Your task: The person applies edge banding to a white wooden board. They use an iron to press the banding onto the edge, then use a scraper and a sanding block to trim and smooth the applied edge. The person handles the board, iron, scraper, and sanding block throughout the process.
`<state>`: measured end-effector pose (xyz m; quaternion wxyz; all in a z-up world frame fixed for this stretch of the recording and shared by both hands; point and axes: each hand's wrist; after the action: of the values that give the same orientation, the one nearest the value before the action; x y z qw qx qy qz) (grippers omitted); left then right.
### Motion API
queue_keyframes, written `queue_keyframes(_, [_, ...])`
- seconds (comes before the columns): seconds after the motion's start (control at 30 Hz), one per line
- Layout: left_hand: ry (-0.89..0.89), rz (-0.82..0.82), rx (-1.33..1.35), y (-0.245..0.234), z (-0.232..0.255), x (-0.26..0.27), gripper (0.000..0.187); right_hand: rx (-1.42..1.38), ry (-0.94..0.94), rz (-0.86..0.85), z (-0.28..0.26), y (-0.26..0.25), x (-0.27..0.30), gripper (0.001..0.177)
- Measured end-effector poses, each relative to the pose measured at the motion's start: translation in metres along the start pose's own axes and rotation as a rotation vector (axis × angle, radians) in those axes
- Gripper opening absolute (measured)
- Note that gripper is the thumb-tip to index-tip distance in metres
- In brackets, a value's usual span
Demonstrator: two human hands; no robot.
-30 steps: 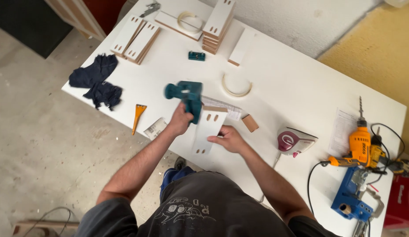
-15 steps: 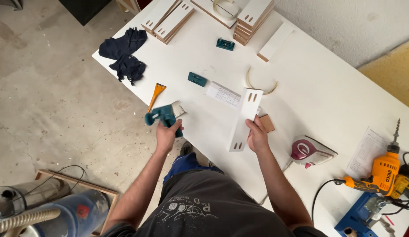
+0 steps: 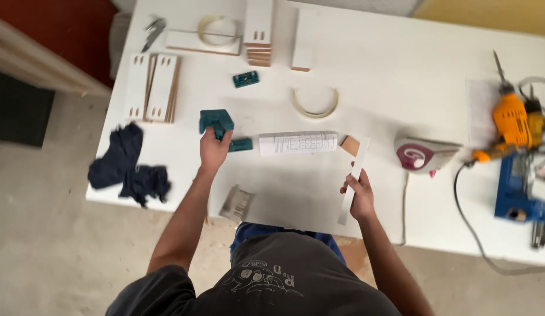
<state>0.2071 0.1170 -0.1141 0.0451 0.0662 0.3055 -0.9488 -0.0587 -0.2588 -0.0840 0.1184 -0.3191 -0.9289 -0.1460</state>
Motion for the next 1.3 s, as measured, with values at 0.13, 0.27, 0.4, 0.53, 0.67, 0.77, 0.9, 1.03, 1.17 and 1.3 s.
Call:
queue_keyframes(0.13, [0.062, -0.299, 0.023, 0.026, -0.017, -0.084, 0.035, 0.000, 0.029, 0.224, 0.040, 0.006, 0.035, 0.050])
queue_keyframes(0.27, [0.123, -0.489, -0.106, 0.072, -0.092, -0.141, 0.042, -0.125, 0.126, 0.412, 0.061, 0.018, 0.080, 0.036])
queue_keyframes(0.4, [0.195, -0.562, -0.166, 0.067, -0.078, -0.151, 0.040, -0.202, 0.130, 0.529, 0.080, 0.021, 0.115, 0.037])
queue_keyframes(0.53, [0.202, -0.489, -0.265, 0.092, -0.106, -0.164, 0.031, -0.262, 0.137, 0.636, 0.093, 0.039, 0.144, 0.039])
queue_keyframes(0.67, [0.350, -0.268, -0.297, 0.120, -0.137, -0.172, 0.030, -0.419, 0.152, 0.700, 0.098, 0.063, 0.176, 0.043])
queue_keyframes(0.77, [0.475, -0.168, -0.311, 0.132, -0.150, -0.172, 0.031, -0.476, 0.153, 0.716, 0.117, 0.069, 0.209, 0.047])
queue_keyframes(0.9, [0.552, -0.064, -0.277, 0.140, -0.153, -0.186, 0.030, -0.543, 0.092, 0.761, 0.148, 0.069, 0.260, 0.047])
queue_keyframes(1.03, [0.683, 0.037, -0.138, 0.113, -0.086, -0.143, 0.027, -0.654, 0.014, 0.834, 0.179, 0.061, 0.312, 0.047])
queue_keyframes(1.17, [1.004, 0.069, -0.186, 0.093, -0.053, -0.036, 0.019, -0.775, 0.010, 0.937, 0.208, 0.062, 0.344, 0.046])
queue_keyframes(1.3, [1.168, -0.277, 0.246, 0.045, -0.014, 0.126, 0.012, -0.802, -0.011, 1.067, 0.164, 0.097, 0.360, 0.045])
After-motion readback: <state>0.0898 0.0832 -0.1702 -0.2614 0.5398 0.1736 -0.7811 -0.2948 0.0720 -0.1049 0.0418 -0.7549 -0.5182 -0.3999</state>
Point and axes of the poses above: each hand's wrist, its own x-axis away from the middle knuckle, its own y-axis out of the palm, z = x × y, and after that the axes turned 6 degrees about z, right-handed
